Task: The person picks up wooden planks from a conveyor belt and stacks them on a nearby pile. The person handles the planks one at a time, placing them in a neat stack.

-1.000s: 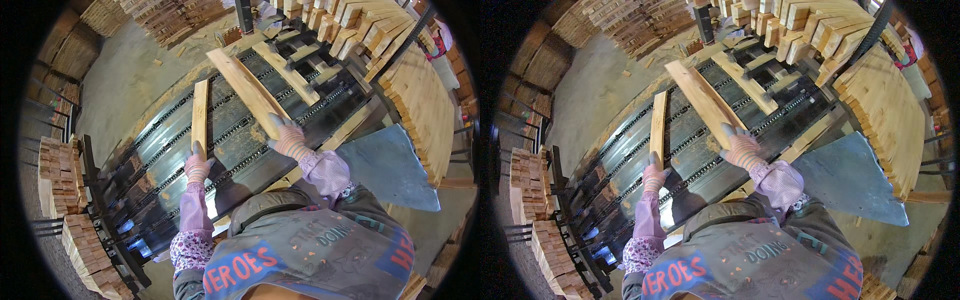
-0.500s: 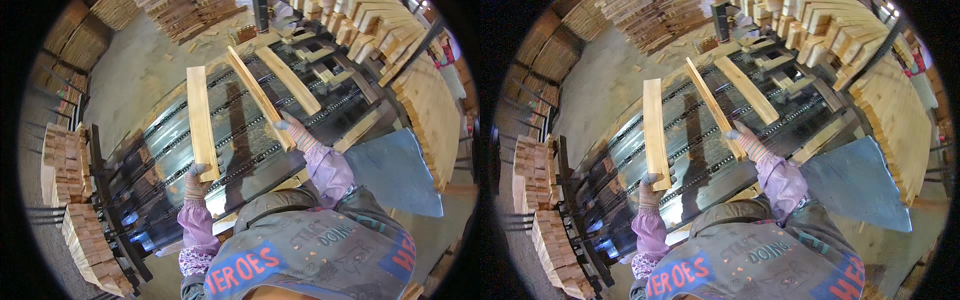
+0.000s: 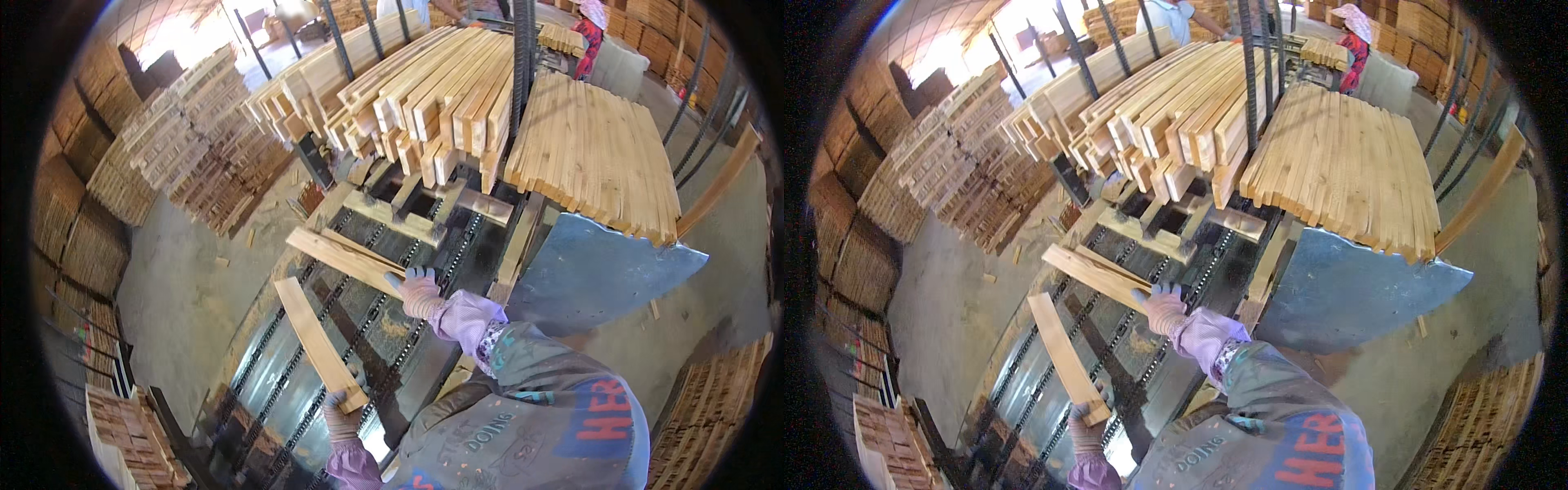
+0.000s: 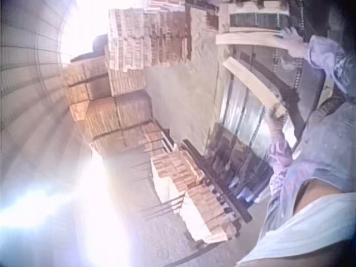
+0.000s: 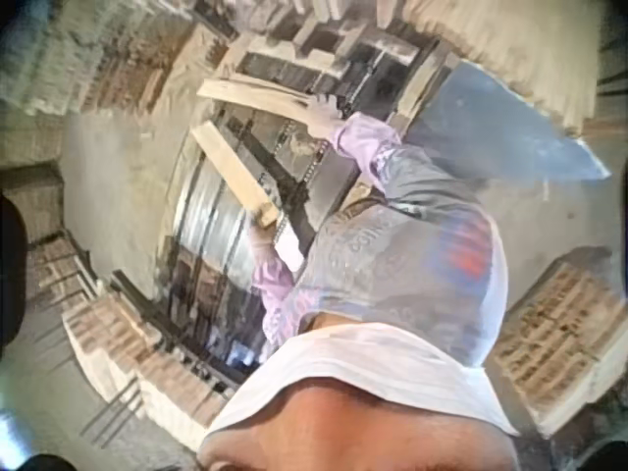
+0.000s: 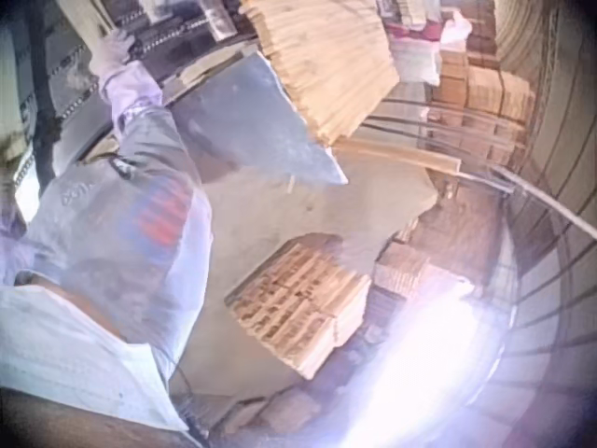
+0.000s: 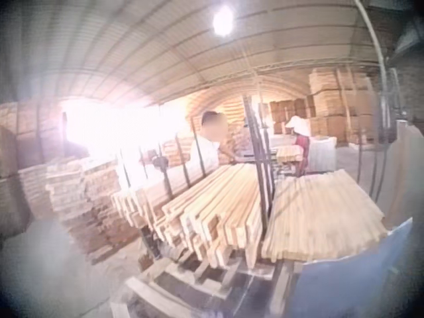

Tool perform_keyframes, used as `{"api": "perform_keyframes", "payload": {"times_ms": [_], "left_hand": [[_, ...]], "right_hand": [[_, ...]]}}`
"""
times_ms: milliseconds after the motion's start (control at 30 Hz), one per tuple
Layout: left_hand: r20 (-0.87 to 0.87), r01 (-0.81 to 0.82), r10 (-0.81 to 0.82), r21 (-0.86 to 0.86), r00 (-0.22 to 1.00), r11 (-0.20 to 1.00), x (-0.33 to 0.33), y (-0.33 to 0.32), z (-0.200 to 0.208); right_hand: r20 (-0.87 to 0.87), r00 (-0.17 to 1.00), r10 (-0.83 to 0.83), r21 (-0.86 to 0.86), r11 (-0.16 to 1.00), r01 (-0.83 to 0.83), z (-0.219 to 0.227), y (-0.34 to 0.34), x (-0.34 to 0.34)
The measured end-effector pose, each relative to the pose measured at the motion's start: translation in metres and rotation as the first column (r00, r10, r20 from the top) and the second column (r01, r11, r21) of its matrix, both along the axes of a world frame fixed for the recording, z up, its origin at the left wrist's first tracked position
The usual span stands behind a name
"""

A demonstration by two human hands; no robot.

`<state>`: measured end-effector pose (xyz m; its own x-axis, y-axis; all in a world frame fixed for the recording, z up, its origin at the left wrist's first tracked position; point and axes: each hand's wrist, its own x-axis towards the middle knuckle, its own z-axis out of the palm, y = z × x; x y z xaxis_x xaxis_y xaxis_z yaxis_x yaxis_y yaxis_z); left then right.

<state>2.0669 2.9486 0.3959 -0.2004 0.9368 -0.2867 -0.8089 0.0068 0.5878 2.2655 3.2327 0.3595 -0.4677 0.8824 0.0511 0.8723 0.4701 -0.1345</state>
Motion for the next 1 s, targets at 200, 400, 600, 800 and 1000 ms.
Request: {"api": "perform_keyframes", "payload": {"times_ms": [200,400,600,800,1000], "left_hand": [[-0.057,-0.081,0.077,-0.073,0.995,0.994,0.0,0.003,-0.014],[-0.039,-0.038,0.034,-0.095,0.999,0.995,0.002,0.017,-0.025],[-0.233,-0.143,0.106,-0.152,0.967,0.978,0.022,0.034,-0.011],[-0.257,-0.197,0.142,-0.205,0.956,0.959,0.073,0.057,0.0],[-0.095,-0.155,0.138,-0.203,0.986,0.967,0.054,0.045,-0.056]], "right_hand": [[-0.339,0.94,-0.03,-0.51,0.846,-0.157,0.044,-0.011,-0.02],[-0.398,0.416,-0.817,-0.555,-0.146,-0.819,0.009,-0.023,-0.006],[-0.465,0.466,-0.752,-0.574,-0.145,-0.806,0.002,-0.042,0.003],[-0.704,0.612,-0.361,-0.708,0.291,-0.643,0.043,-0.089,-0.011],[-0.753,0.658,-0.029,-0.511,0.656,-0.556,0.026,-0.015,-0.016]]}}
